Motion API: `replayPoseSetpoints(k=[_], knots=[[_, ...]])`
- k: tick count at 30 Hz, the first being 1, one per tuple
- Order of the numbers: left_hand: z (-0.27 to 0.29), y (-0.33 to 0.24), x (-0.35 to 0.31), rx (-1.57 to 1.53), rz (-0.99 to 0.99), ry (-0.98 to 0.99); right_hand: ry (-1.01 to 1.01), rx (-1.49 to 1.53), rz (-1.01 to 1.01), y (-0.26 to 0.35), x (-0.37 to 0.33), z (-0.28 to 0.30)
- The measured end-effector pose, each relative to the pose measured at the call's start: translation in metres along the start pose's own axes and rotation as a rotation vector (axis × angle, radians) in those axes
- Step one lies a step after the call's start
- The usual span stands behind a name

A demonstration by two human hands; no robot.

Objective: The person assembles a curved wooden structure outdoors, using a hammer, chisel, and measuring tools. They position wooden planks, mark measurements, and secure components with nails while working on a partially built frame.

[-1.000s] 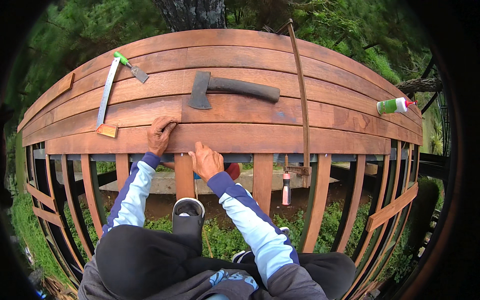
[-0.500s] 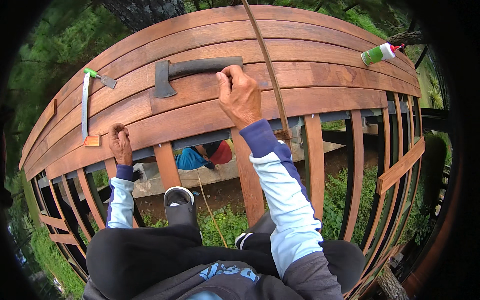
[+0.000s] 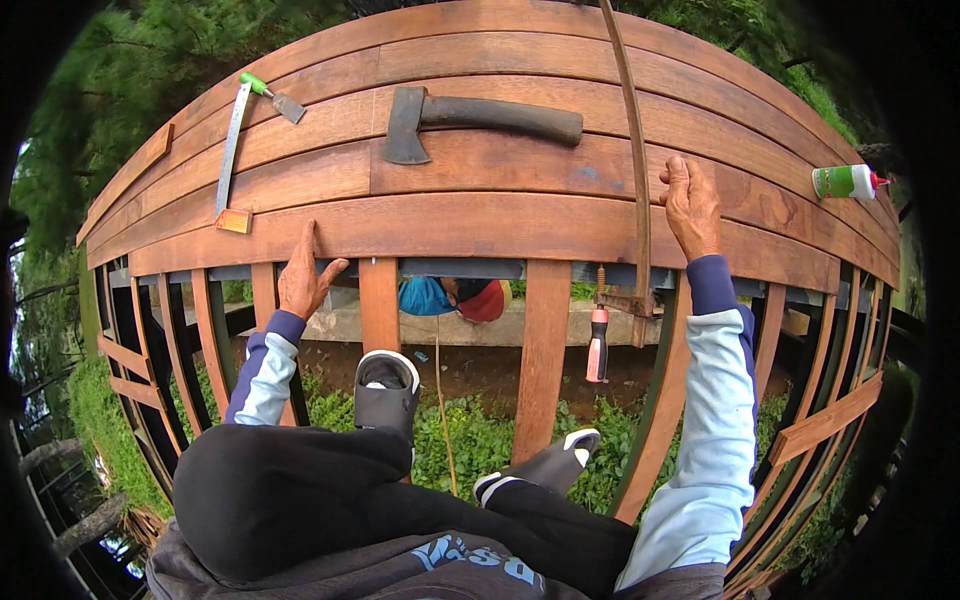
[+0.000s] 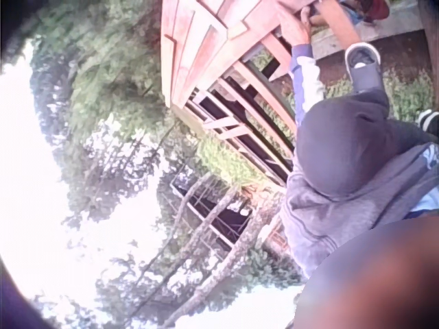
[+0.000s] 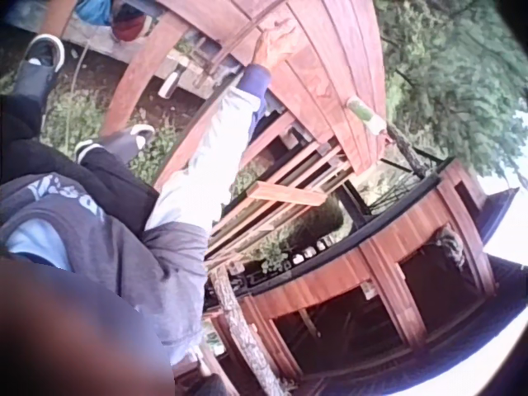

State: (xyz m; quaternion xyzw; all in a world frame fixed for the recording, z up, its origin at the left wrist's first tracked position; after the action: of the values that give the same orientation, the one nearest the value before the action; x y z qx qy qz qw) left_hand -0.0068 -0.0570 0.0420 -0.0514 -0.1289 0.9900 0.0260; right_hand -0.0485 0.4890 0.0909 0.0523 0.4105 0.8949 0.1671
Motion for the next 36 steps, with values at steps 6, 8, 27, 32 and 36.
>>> replayPoseSetpoints(k=[6, 8, 27, 32, 36], knots=[[0.005, -0.005, 0.016, 0.113, 0.079, 0.211, 0.305, -0.362, 0.059, -0.04, -0.066, 0.029], [0.006, -0.005, 0.016, 0.245, 0.059, 0.271, 0.403, -0.505, 0.197, -0.021, -0.103, 0.046], [0.009, -0.003, 0.018, 0.182, -0.023, 0.265, 0.757, -0.87, 0.41, 0.129, -0.102, -0.208], [0.025, -0.023, 0.013, 0.079, 0.247, 0.329, 0.791, -0.823, 0.317, 0.117, -0.103, -0.21], [0.063, -0.06, -0.077, -0.239, 0.43, 0.285, 0.815, -0.763, 0.223, 0.115, -0.097, -0.209]])
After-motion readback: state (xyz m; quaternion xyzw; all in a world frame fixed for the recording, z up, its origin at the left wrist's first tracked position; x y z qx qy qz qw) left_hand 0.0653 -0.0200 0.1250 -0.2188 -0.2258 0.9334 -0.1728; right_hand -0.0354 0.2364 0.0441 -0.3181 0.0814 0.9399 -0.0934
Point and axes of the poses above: each hand's wrist, its own x-axis towards the middle knuckle, its own z-axis out of the back of the hand, y = z × x, the point moved 4 cm from there along x, towards the middle knuckle, and after that the axes turned 1 degree about z, right-handed, at the moved point
